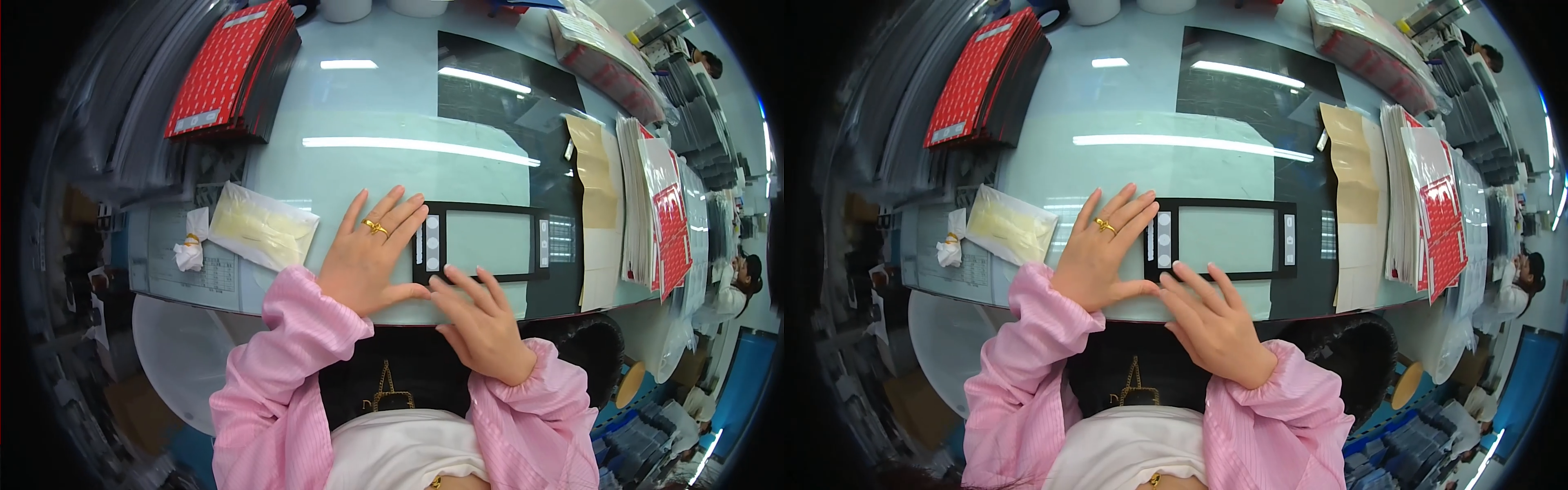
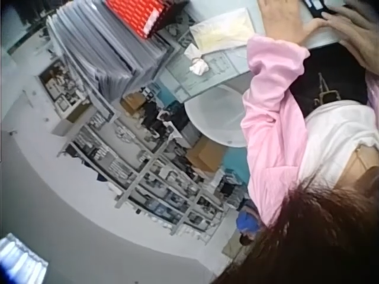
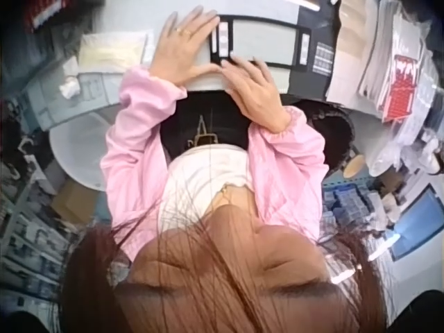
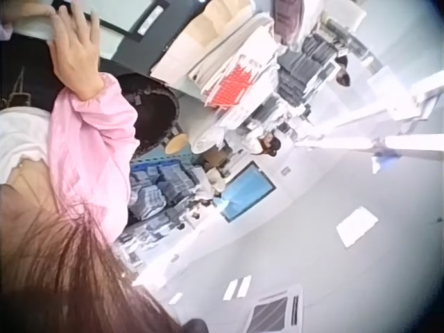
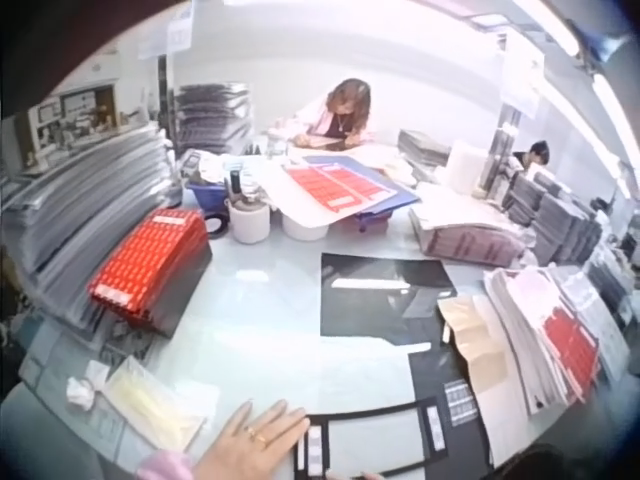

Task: The recorder is applying white adhesive labels onto black electronic frames at a manufacturing workbench.

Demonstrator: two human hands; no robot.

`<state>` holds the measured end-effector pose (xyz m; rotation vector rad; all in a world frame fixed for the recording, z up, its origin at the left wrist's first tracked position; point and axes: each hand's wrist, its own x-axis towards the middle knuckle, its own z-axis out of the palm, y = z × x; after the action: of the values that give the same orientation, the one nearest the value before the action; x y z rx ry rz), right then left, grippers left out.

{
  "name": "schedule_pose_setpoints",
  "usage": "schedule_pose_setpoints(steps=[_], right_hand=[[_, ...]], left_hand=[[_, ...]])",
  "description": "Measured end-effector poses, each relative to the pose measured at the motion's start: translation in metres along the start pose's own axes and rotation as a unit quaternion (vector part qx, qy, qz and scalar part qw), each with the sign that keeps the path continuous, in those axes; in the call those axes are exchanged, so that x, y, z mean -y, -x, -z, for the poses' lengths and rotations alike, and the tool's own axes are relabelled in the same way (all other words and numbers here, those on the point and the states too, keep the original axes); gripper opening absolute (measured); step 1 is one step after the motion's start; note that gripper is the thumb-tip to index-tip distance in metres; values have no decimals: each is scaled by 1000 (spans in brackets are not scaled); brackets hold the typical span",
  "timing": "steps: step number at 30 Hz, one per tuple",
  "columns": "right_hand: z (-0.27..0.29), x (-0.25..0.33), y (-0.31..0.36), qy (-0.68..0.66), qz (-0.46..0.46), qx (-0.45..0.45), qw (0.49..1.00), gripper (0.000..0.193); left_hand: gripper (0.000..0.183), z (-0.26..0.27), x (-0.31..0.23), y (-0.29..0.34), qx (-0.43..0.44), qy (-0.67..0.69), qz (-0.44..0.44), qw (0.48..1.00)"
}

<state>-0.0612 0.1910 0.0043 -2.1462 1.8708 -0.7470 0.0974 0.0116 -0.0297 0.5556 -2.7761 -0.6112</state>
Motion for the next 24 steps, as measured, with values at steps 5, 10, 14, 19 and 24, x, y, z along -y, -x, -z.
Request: schedule_pose_setpoints(steps=[5, 10, 14, 19, 24], right_hand=[[-3, -8, 41, -88, 73, -36, 993, 42], [-3, -2, 14, -42, -16, -45, 998, 39], [-11, 1, 23, 23, 36, -17, 999, 37], [-12, 3, 37, -108, 78, -58, 989, 29], [-33, 17, 52, -195, 122, -56, 972, 25]], left_hand=[[105, 4, -4, -1, 13, -12, -2, 1000], [96, 2, -5, 0, 8, -39, -14, 999], [82, 2, -5, 1, 11, -42, -7, 999], [78, 2, -10, -4, 22, -41, -7, 999], [97, 10, -17, -7, 43, -56, 13, 997]])
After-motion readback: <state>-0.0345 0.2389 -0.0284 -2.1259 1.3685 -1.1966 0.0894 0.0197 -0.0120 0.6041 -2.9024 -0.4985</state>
